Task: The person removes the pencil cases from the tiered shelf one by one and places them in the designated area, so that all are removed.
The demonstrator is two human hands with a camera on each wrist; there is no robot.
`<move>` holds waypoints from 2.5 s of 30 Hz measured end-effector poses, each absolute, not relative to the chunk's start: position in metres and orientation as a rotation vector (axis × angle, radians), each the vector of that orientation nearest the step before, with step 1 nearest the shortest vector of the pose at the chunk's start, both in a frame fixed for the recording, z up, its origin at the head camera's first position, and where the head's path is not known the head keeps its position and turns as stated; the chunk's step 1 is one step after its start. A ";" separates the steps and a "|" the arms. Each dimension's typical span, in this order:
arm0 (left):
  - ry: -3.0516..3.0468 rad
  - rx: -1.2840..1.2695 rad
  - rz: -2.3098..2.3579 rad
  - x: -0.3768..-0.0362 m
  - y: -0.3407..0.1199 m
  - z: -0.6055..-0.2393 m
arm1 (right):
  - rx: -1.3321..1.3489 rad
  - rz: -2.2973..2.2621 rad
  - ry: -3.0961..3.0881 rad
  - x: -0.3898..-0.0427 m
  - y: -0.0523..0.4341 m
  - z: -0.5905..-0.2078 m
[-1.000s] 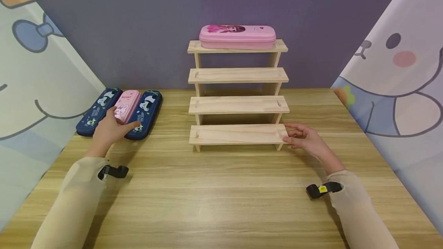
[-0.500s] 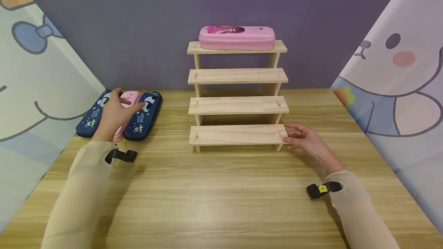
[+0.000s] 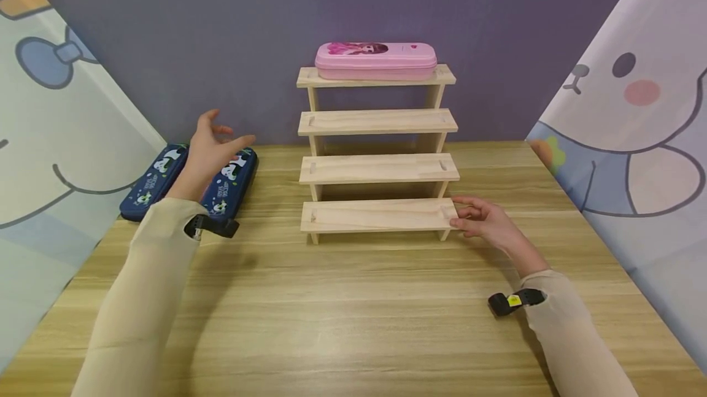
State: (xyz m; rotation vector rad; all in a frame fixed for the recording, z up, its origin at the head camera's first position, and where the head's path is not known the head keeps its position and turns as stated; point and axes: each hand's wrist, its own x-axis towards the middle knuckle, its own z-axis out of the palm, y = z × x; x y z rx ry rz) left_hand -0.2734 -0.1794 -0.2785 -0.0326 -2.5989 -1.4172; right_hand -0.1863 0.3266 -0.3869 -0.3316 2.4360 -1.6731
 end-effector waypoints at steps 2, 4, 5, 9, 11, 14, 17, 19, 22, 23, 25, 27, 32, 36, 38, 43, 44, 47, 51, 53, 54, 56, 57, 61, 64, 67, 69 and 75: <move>-2.592 -0.047 -1.429 -0.276 -0.173 -0.275 | -0.335 -1.685 2.425 -0.186 0.327 -0.387; -2.590 -0.060 -1.428 -0.279 -0.167 -0.272 | -0.337 -1.691 2.421 -0.187 0.327 -0.388; -2.587 -0.068 -1.431 -0.281 -0.164 -0.271 | -0.335 -1.693 2.419 -0.187 0.327 -0.388; -2.557 -0.106 -1.436 -0.287 -0.153 -0.265 | -0.328 -1.692 2.419 -0.186 0.327 -0.388; -2.530 -0.133 -1.444 -0.290 -0.147 -0.262 | -0.327 -1.691 2.420 -0.186 0.327 -0.388; -2.484 -0.168 -1.469 -0.295 -0.138 -0.258 | -0.333 -1.683 2.426 -0.185 0.327 -0.387; -2.446 -0.194 -1.513 -0.300 -0.130 -0.254 | -0.337 -1.670 2.437 -0.185 0.327 -0.387; -2.426 -0.206 -1.541 -0.304 -0.125 -0.251 | -0.336 -1.670 2.436 -0.185 0.327 -0.388; -2.413 -0.219 -1.564 -0.308 -0.116 -0.247 | -0.333 -1.682 2.427 -0.185 0.327 -0.389; -2.412 -0.224 -1.567 -0.310 -0.114 -0.246 | -0.334 -1.686 2.423 -0.185 0.327 -0.389; -2.410 -0.238 -1.563 -0.313 -0.108 -0.244 | -0.337 -1.687 2.421 -0.185 0.327 -0.389; -2.402 -0.266 -1.571 -0.316 -0.104 -0.242 | -0.343 -1.684 2.420 -0.186 0.328 -0.389; -2.371 -0.335 -1.566 -0.325 -0.091 -0.239 | -0.346 -1.683 2.418 -0.185 0.328 -0.389; -2.367 -0.373 -1.538 -0.333 -0.079 -0.235 | -0.340 -1.688 2.414 -0.185 0.328 -0.389; -2.377 -0.391 -1.533 -0.337 -0.073 -0.233 | -0.337 -1.685 2.417 -0.185 0.328 -0.390; -2.409 -0.387 -1.488 -0.341 -0.063 -0.229 | -0.334 -1.685 2.421 -0.185 0.327 -0.390; -2.409 -0.380 -1.479 -0.342 -0.062 -0.228 | -0.335 -1.686 2.419 -0.186 0.327 -0.390; -2.402 -0.354 -1.455 -0.343 -0.059 -0.225 | -0.336 -1.683 2.419 -0.186 0.327 -0.390; -2.398 -0.346 -1.433 -0.346 -0.054 -0.223 | -0.334 -1.675 2.424 -0.185 0.327 -0.390; -2.402 -0.354 -1.439 -0.348 -0.051 -0.221 | -0.331 -1.670 2.428 -0.185 0.326 -0.390; -2.405 -0.360 -1.452 -0.349 -0.050 -0.221 | -0.327 -1.667 2.431 -0.185 0.326 -0.390; -2.418 -0.367 -1.476 -0.349 -0.047 -0.219 | -0.324 -1.654 2.441 -0.185 0.325 -0.390; -2.427 -0.372 -1.494 -0.349 -0.046 -0.219 | -0.323 -1.649 2.442 -0.185 0.325 -0.389; -2.459 -0.420 -1.547 -0.349 -0.041 -0.216 | -0.323 -1.644 2.446 -0.186 0.324 -0.389; -2.480 -0.449 -1.551 -0.348 -0.039 -0.215 | -0.321 -1.647 2.441 -0.187 0.324 -0.390; -2.497 -0.443 -1.548 -0.346 -0.037 -0.215 | -0.316 -1.650 2.436 -0.187 0.324 -0.390; -2.497 -0.443 -1.536 -0.345 -0.035 -0.215 | -0.311 -1.650 2.434 -0.188 0.324 -0.390; -2.529 -0.458 -1.391 -0.337 -0.031 -0.215 | -0.313 -1.647 2.441 -0.189 0.324 -0.389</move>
